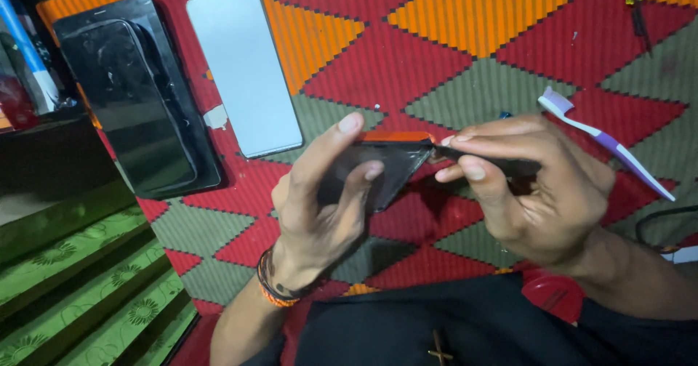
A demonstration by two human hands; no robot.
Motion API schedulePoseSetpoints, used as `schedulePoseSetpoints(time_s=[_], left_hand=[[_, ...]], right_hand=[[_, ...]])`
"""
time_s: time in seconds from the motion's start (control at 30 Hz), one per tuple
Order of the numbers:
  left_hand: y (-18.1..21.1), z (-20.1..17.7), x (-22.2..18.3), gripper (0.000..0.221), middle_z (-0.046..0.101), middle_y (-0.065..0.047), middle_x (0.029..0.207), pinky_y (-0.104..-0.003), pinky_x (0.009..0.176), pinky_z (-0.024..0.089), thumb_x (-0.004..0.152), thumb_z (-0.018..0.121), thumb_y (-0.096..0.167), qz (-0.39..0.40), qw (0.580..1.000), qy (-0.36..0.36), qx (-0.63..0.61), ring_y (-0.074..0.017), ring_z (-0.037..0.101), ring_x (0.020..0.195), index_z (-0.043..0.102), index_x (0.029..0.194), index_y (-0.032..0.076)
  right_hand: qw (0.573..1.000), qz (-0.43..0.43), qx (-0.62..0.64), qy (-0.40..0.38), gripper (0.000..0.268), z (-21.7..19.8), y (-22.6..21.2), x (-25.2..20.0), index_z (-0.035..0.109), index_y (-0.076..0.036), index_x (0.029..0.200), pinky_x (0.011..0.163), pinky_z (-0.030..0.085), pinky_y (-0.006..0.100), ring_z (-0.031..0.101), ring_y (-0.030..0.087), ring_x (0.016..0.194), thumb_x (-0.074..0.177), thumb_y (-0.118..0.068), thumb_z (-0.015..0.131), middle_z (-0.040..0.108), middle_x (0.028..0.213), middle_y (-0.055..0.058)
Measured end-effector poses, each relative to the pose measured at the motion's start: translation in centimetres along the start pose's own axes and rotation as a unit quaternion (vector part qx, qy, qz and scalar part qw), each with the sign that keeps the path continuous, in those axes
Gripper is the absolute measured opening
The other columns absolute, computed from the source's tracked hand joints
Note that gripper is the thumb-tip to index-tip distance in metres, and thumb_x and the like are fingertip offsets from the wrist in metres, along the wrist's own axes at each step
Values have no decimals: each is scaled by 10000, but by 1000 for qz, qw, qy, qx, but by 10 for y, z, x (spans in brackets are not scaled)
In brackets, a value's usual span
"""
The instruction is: Repairing a tablet and a smartphone by opening their back covers at a workbench.
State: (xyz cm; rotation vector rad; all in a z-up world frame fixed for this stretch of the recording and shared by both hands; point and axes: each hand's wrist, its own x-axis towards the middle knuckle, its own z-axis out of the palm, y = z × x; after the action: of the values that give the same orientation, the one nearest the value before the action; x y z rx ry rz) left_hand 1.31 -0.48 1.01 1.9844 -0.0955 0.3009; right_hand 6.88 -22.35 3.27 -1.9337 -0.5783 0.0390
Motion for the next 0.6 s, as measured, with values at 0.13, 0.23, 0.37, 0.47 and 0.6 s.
schedulePoseSetpoints(time_s=[0.13, 0.23, 0.37, 0.47, 0.6], left_hand=[[-2, 0, 1, 557, 681, -149, 1314, -286, 667, 573, 982, 799, -29, 69, 997, -2, 40, -166, 673, 784, 443, 1406, 30], [8, -2, 5, 384, 726, -111, 915, -305, 568, 500, 929, 772, -59, 47, 997, -30, 46, -172, 581, 656, 606, 1271, -1], [9, -3, 1, 453, 687, -67, 879, -288, 518, 419, 925, 825, -40, 76, 992, -53, 90, -151, 515, 638, 580, 1299, 33], [8, 1, 3, 469, 689, -75, 884, -291, 553, 448, 938, 811, -46, 69, 996, -33, 55, -150, 542, 648, 546, 1319, 22], [0, 9, -4, 514, 694, -200, 1274, -301, 777, 640, 948, 779, -33, 24, 999, 19, -8, -226, 762, 887, 478, 1361, 15]], right_hand=[[1000, -23, -13, 1, 194, 2, 2, -6, 528, 153, 1071, 655, 690, 293, 733, 251, 745, 957, 38, 636, 662, 1015, 304], [997, -21, -72, 35, 174, 3, -3, -5, 610, 137, 1055, 603, 525, 280, 656, 217, 719, 956, 22, 697, 709, 996, 266], [996, -31, -82, 15, 142, -1, -6, -3, 627, 138, 1013, 559, 483, 271, 618, 200, 671, 939, 57, 718, 679, 898, 214], [998, -9, -57, -5, 142, -1, -3, -1, 615, 121, 1024, 545, 466, 253, 583, 180, 657, 934, 36, 685, 660, 930, 211], [987, 100, 120, -23, 227, 14, -4, -2, 349, 83, 1094, 616, 702, 267, 656, 204, 707, 1005, -47, 514, 501, 1117, 230]])
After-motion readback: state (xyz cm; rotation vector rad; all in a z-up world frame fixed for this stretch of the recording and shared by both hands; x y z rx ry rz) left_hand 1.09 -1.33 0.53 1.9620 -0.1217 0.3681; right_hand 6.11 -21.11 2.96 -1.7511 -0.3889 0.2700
